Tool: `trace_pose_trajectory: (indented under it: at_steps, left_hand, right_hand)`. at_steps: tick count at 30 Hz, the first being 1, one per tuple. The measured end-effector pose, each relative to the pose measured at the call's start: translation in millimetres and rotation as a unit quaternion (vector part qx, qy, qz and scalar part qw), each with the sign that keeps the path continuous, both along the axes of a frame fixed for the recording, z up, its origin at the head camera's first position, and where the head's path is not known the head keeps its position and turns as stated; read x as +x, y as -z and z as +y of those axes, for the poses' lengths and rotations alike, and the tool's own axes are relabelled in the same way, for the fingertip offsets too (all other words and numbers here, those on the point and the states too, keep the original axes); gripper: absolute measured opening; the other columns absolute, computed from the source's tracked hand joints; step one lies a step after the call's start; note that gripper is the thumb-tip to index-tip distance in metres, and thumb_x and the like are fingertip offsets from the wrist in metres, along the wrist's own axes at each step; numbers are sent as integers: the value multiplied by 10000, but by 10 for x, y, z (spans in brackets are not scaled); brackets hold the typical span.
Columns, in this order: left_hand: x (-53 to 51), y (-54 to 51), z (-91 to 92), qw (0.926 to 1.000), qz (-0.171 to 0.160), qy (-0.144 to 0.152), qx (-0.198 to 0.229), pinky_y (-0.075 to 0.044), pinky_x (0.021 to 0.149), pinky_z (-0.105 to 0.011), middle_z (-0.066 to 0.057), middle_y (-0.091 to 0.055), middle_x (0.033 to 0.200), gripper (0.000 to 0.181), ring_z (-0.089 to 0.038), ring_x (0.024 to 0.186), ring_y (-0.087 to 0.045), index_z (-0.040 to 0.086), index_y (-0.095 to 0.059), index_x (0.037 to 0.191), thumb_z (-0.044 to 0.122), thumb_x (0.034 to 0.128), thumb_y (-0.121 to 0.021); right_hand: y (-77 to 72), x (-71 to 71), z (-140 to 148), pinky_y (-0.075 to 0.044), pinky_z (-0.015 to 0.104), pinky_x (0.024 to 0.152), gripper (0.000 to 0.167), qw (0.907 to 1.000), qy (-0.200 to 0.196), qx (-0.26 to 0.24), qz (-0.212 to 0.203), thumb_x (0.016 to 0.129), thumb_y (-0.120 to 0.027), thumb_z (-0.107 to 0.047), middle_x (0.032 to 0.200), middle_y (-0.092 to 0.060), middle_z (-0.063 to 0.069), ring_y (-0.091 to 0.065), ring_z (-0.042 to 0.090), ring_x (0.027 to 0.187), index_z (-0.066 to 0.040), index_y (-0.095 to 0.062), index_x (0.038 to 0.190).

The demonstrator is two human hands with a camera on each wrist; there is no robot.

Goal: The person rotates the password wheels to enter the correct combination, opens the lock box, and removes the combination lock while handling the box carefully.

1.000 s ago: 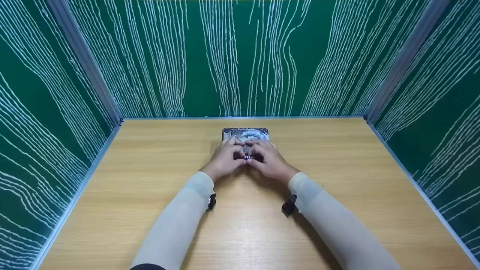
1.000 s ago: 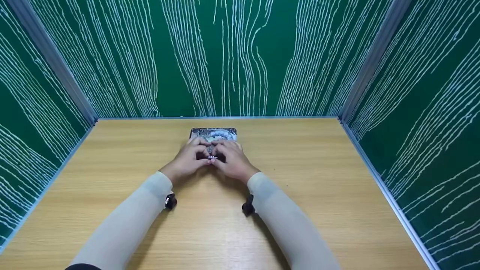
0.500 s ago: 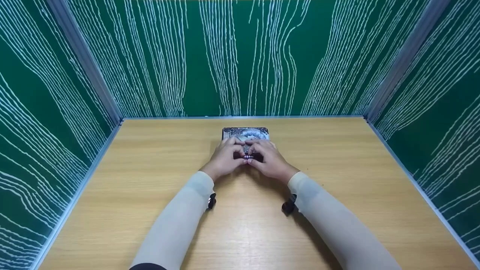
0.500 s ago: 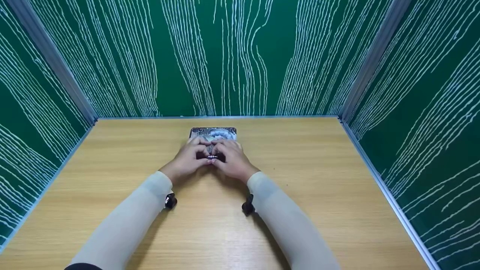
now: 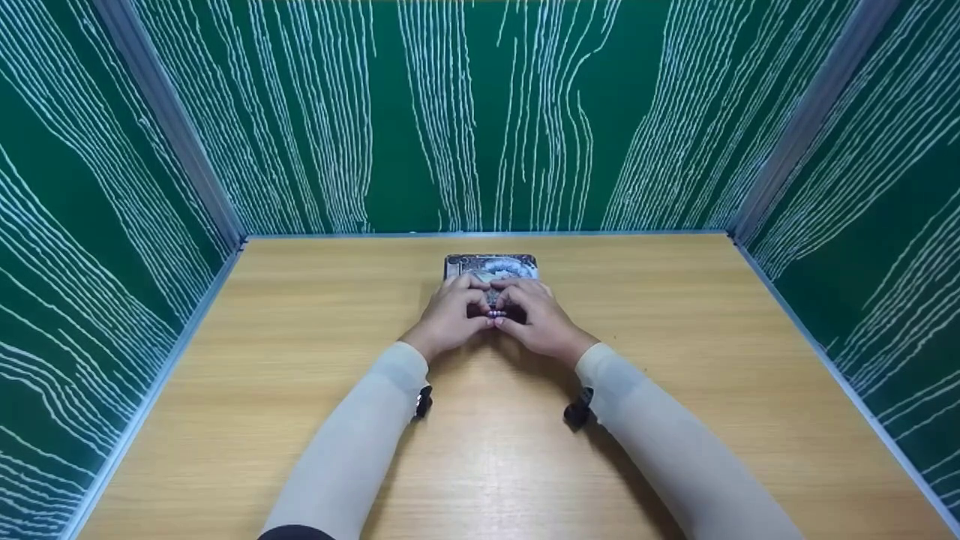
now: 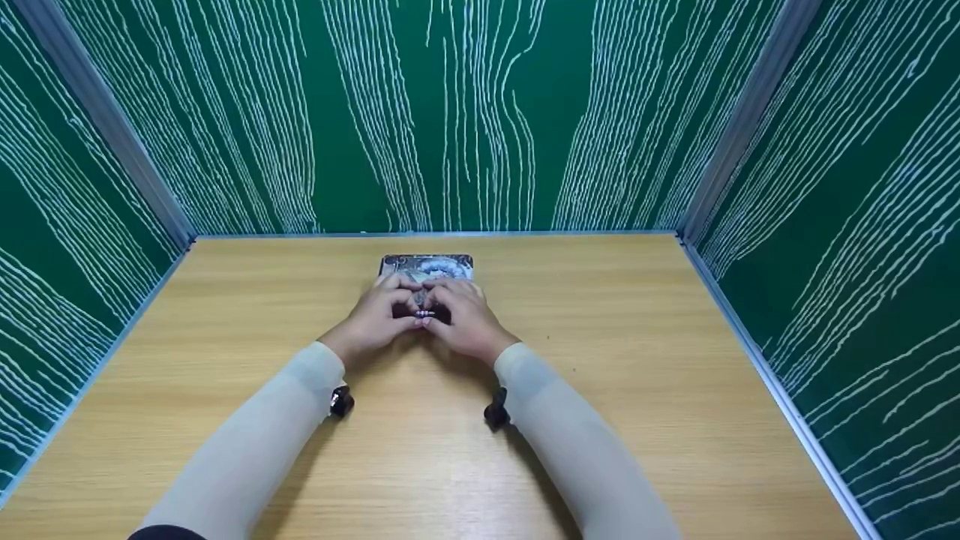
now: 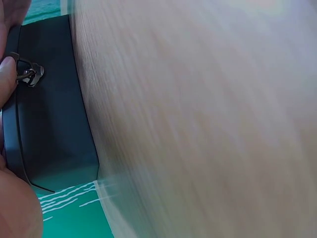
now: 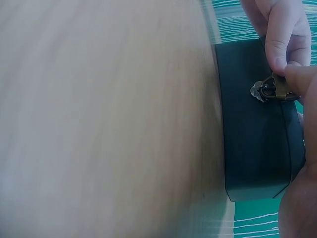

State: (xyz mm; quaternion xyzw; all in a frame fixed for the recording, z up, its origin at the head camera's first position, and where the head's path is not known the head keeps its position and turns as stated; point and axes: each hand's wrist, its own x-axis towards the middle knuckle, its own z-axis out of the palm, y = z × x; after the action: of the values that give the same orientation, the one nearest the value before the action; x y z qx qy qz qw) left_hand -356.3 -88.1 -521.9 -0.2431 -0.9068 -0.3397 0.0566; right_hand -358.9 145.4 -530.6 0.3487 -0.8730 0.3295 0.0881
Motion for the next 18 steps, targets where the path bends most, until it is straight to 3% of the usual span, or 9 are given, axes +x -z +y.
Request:
trace_pose_trajectory:
  at_steps: [18]
  left_hand:
    - [7,-14,5,9999,-79,-63,-28,-300,1387,-536,-31,-646,1514,161,-331,1533,-496,126,-781,956,237,982,-895]
  right_hand:
    - [-15,7,4,-233,666,1378,185,9999,32,59,-86,1085,-765,-265,1676,-601,134,-492,435,1592,-102,-708,1150]
